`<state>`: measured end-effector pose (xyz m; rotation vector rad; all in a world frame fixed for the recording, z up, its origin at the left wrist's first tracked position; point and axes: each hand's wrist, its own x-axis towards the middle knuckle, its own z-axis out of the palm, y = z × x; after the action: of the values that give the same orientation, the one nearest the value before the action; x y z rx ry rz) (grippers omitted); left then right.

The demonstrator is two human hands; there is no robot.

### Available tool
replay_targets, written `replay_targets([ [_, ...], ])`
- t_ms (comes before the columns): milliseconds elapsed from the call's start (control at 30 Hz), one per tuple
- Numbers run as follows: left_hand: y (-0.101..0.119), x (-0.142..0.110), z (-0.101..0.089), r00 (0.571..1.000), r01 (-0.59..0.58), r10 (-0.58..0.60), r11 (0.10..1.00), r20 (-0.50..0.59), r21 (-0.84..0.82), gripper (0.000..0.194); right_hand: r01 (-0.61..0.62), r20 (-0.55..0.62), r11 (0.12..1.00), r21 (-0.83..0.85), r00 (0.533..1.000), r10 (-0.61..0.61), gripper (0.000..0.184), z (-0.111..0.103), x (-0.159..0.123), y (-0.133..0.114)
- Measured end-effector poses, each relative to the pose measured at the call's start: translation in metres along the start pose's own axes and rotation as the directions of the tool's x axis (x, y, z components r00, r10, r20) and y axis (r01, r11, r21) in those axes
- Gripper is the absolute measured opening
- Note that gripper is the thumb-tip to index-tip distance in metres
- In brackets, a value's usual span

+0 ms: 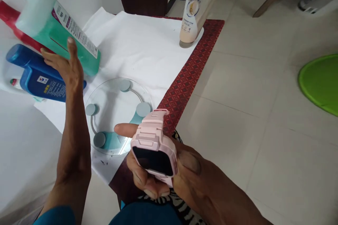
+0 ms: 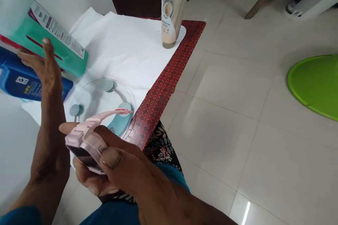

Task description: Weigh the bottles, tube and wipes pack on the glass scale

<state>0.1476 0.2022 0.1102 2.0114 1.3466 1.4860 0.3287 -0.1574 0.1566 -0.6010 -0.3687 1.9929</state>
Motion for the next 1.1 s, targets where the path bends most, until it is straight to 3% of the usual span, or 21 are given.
replay_targets([
  [33,0.014,-0.016,-0.006,0.998,0.008,-0.004,0.997,-0.059,0.071,0.115,0.02,0.014,1.0,-0.012,1.0,-0.02,0.075,0.002,-0.003,0.004],
  [100,0.046,-0.045,-0.014,0.986,-0.139,0.152,0.979,-0.075,0.148,0.097,0.078,0.057,0.996,-0.036,0.995,-0.076,0.079,0.003,-0.007,0.014],
  [167,0.076,-0.068,-0.016,0.96,-0.278,0.279,0.957,-0.006,0.079,0.081,0.111,0.071,0.992,-0.061,0.992,-0.106,0.079,0.001,-0.012,0.025],
  [267,0.109,-0.086,0.0,0.942,-0.286,0.297,0.954,0.156,-0.09,0.077,0.129,0.025,0.988,-0.09,0.992,-0.127,0.081,-0.004,-0.02,0.043],
  [367,0.128,-0.094,0.039,0.915,-0.244,0.295,0.948,0.276,-0.206,0.079,0.128,-0.013,0.987,-0.095,0.991,-0.13,0.083,-0.011,-0.03,0.061],
  [500,0.15,-0.098,0.112,0.874,-0.218,0.338,0.915,0.348,-0.339,0.075,0.188,-0.045,0.981,-0.053,0.981,-0.191,0.076,-0.026,-0.043,0.076],
  [633,0.169,-0.094,0.175,0.887,-0.157,0.293,0.918,0.356,-0.365,0.069,0.215,-0.045,0.976,-0.03,0.975,-0.216,0.07,-0.04,-0.056,0.075],
  [700,0.178,-0.089,0.197,0.892,-0.108,0.241,0.935,0.383,-0.338,0.062,0.213,-0.054,0.977,-0.015,0.976,-0.213,0.068,-0.046,-0.059,0.07],
  [833,0.191,-0.085,0.222,0.838,-0.044,0.191,0.958,0.511,-0.285,0.045,0.259,-0.049,0.966,0.017,0.965,-0.258,0.067,-0.061,-0.055,0.063],
  [867,0.194,-0.086,0.226,0.85,-0.036,0.17,0.963,0.498,-0.268,0.043,0.276,-0.032,0.961,0.025,0.961,-0.275,0.07,-0.065,-0.053,0.063],
  [933,0.2,-0.087,0.234,0.918,-0.018,0.096,0.979,0.385,-0.202,0.047,0.293,0.001,0.956,0.032,0.956,-0.293,0.076,-0.074,-0.049,0.064],
  [1000,0.207,-0.087,0.243,0.971,0.003,0.023,0.994,0.238,-0.107,0.064,0.284,-0.035,0.958,0.031,0.958,-0.283,0.077,-0.08,-0.048,0.063],
  [1067,0.213,-0.085,0.252,0.984,0.01,-0.004,0.999,0.177,-0.033,0.087,0.288,-0.102,0.957,0.042,0.954,-0.282,0.074,-0.082,-0.051,0.057],
  [1100,0.215,-0.084,0.257,0.978,0.007,-0.003,1.0,0.21,-0.015,0.094,0.307,-0.128,0.95,0.056,0.946,-0.298,0.072,-0.081,-0.053,0.053],
])
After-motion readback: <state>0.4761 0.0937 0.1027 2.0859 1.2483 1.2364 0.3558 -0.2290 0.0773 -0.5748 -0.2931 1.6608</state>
